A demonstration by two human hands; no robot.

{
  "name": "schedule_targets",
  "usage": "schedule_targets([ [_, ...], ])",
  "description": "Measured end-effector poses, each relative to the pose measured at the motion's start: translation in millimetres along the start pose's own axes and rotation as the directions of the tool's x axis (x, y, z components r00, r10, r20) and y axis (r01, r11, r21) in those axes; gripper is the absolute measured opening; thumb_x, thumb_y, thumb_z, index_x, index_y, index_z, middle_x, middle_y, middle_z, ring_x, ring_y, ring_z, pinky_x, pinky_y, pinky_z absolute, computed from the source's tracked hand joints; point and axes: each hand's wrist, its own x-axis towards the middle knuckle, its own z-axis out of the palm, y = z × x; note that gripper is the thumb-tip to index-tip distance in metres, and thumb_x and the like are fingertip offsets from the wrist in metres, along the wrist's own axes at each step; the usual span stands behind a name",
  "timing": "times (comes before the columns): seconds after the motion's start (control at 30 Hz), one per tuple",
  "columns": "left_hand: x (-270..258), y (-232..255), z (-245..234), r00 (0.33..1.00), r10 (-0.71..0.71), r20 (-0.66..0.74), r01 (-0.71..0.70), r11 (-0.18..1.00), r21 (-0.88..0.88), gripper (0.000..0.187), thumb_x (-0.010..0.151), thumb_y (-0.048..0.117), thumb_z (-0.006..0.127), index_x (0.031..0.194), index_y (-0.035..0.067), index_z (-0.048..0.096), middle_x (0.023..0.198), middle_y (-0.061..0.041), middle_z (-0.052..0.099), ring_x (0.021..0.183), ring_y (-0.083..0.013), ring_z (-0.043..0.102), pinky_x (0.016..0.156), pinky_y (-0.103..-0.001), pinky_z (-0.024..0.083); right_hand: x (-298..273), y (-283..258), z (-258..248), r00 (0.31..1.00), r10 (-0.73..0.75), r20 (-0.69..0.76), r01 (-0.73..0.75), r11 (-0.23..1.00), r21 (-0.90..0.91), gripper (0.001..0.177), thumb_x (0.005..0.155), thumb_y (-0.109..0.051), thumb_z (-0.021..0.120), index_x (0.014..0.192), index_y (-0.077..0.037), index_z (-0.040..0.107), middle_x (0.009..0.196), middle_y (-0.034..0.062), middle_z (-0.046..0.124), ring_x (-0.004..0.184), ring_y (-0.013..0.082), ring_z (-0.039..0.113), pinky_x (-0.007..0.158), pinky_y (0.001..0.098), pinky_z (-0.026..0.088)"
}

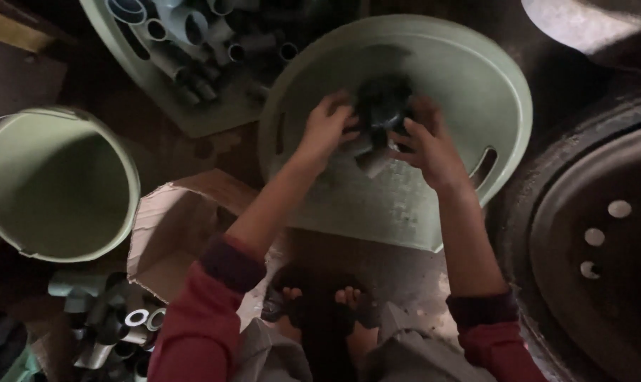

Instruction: The person sits on the floor and wipes small green plastic parts with a cloth, then transfers them from a cardboard box into a green basin. The person handles the parts one at a time, wiping each before placing it in the basin.

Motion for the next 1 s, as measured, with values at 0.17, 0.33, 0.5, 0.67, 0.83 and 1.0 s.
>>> schedule_targets([
  [0.17,19,1,-53,0.997,0.06,-0.057,-0.064,0.996,-0.063,0.03,0.101,0.013,0.056,0.13,0.007,0.062,0.122,-0.017,0.067,0.102,-0.0273,0.072,0.084,-0.039,0.066,-1,0,-2,0.995,-0.093,0.034,0.096,0.989,-0.113,0.06,0.109,-0.02,0.054,0.156,0.004,0.025,0.157,0.0348,0.026,0.128,0.0578,0.053,0.101,0.069,0.054],
  [0.33,30,71,-123,0.855,0.345,-0.388,-0.408,0.909,-0.09,0.014,0.096,0.011,0.059,0.101,0.015,0.071,0.096,-0.007,0.076,0.079,-0.0181,0.074,0.069,-0.031,0.06,29,-14,-1,0.938,-0.346,0.034,0.344,0.913,-0.221,0.036,0.104,-0.025,0.059,0.134,-0.006,0.055,0.129,0.0113,0.068,0.112,0.0175,0.066,0.092,0.032,0.06],
  [0.5,106,76,-135,0.751,0.64,-0.159,-0.433,0.66,0.614,0.021,0.094,0.013,0.058,0.113,0.017,0.066,0.087,-0.002,0.067,0.077,-0.0163,0.064,0.071,-0.034,0.052,109,-92,45,0.748,-0.652,0.122,0.533,0.481,-0.696,0.027,0.104,-0.012,0.071,0.129,-0.013,0.059,0.119,0.0056,0.068,0.107,0.0191,0.065,0.091,0.0351,0.052],
  [0.67,177,80,-93,0.71,0.703,0.05,-0.437,0.384,0.813,0.073,0.088,0.011,0.071,0.149,0.011,0.032,0.149,-0.029,0.036,0.127,-0.0477,0.053,0.103,-0.051,0.046,241,-99,86,0.818,-0.444,0.365,0.454,0.107,-0.885,0.086,0.085,-0.033,0.087,0.15,-0.008,0.037,0.14,0.025,0.043,0.119,0.0553,0.052,0.091,0.062,0.047],
  [0.83,188,93,-75,0.835,0.55,-0.012,-0.235,0.376,0.896,0.096,0.089,0.019,0.081,0.157,0.027,0.013,0.152,-0.033,0.025,0.1,-0.0557,0.062,0.072,-0.056,0.059,279,-71,124,0.985,-0.105,0.137,0.121,-0.144,-0.982,0.095,0.088,-0.041,0.08,0.16,-0.032,0.019,0.167,0.0145,0.009,0.127,0.061,0.042,0.091,0.0664,0.05],
  [1.0,209,91,-74,0.856,0.515,-0.055,-0.183,0.401,0.898,0.071,0.089,0.015,0.074,0.151,0.021,0.04,0.143,-0.032,0.025,0.084,-0.0503,0.065,0.076,-0.055,0.059,303,-50,128,0.984,-0.078,0.16,0.146,-0.154,-0.977,0.083,0.096,-0.016,0.066,0.164,-0.022,0.018,0.166,0.0172,-0.006,0.126,0.0664,0.038,0.088,0.0602,0.056],
])
